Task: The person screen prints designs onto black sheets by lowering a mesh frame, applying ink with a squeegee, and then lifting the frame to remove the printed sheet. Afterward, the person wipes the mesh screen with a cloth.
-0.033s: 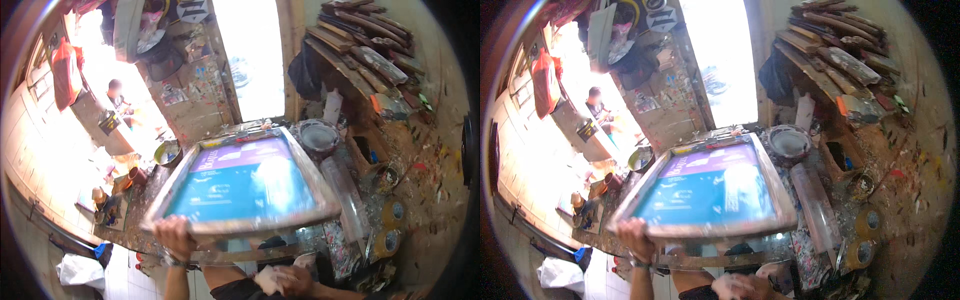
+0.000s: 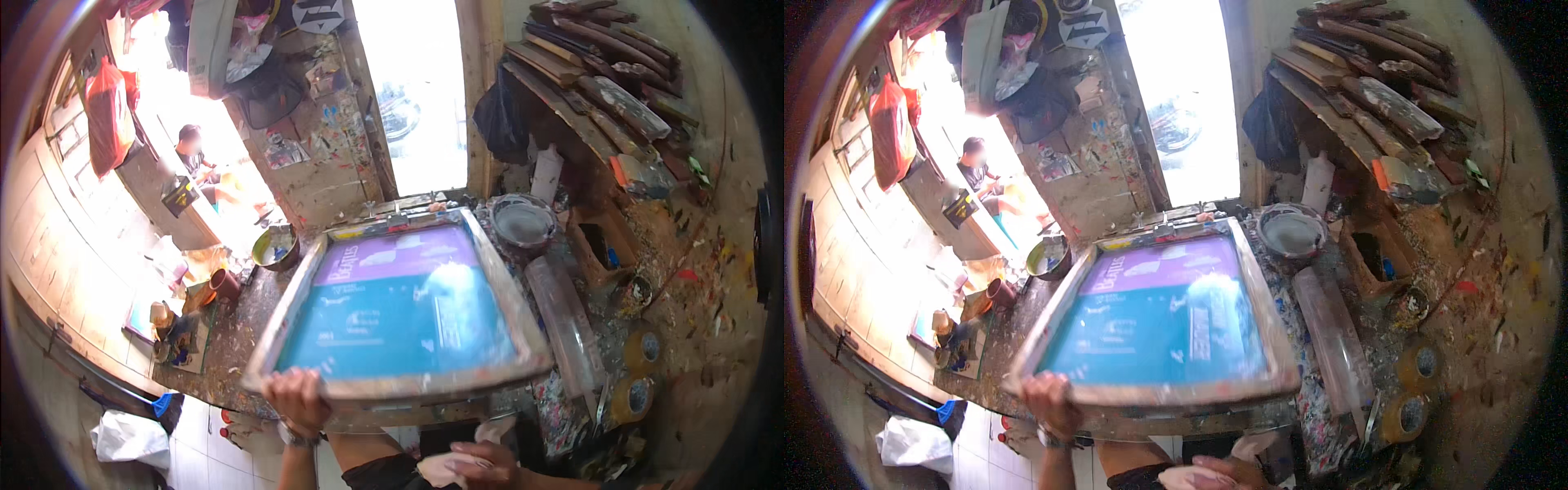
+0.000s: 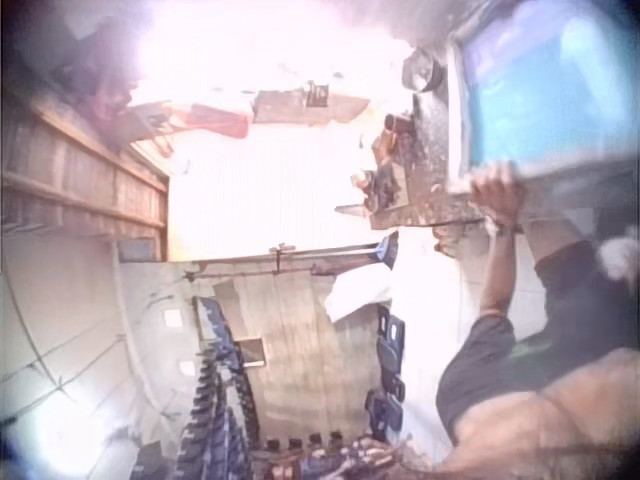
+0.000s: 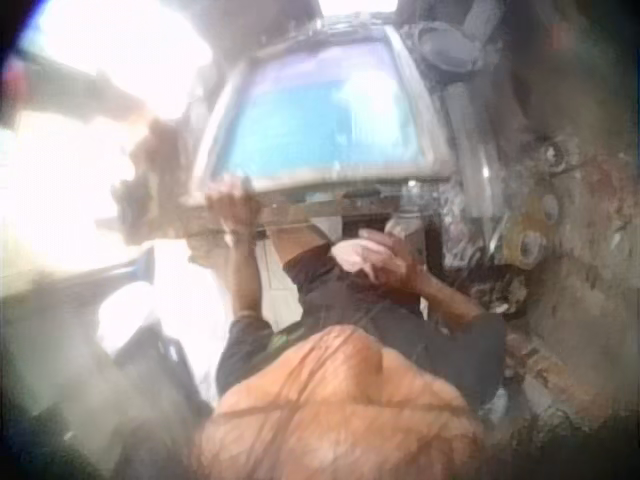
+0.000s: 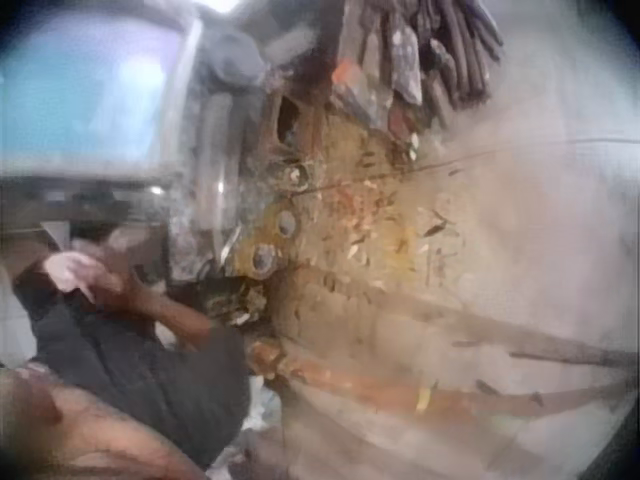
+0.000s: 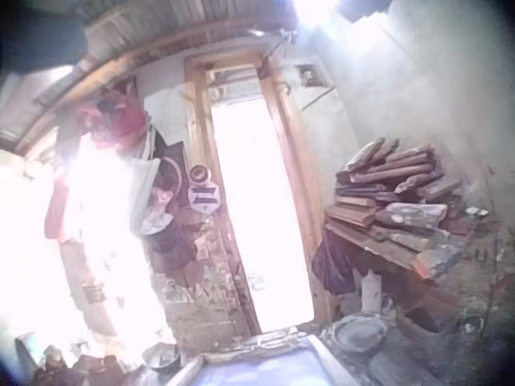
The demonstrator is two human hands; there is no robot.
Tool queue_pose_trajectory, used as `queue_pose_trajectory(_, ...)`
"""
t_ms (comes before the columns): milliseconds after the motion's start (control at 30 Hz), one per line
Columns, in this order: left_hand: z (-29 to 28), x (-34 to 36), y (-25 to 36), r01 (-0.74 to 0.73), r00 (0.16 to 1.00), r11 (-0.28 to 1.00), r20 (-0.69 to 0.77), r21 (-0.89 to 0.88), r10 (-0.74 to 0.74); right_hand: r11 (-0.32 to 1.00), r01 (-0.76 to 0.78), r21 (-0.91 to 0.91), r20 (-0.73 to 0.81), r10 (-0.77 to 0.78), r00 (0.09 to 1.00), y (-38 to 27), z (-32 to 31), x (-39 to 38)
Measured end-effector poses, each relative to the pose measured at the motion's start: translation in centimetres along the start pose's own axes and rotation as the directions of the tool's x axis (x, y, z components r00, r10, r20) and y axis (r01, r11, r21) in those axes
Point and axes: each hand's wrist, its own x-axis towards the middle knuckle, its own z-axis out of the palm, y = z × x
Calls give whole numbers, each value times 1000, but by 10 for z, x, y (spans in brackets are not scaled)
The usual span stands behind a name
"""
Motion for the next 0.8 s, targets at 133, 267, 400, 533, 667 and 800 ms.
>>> queue_pose_trajectory(133,-2,-113,48,131,978,990,170,-57,-120,868,-194,457,-281,348,894,6,-36,79)
queue_pose_trajectory(267,-2,-139,76,172,932,985,328,-20,-156,889,-244,-388,-470,37,882,137,-34,159)
queue_pose_trajectory(400,5,-149,73,124,898,992,425,2,-113,719,-410,561,-282,632,722,250,-9,232)
queue_pose_trajectory(533,11,-149,76,202,888,979,422,-6,-181,796,-472,-379,285,585,759,335,-7,206)
queue_pose_trajectory(667,3,-170,71,273,842,962,488,-13,-232,701,528,-479,877,359,319,283,0,216)
queue_pose_trajectory(800,-2,-137,72,416,750,898,612,-142,-250,838,30,-546,701,437,564,282,13,177)
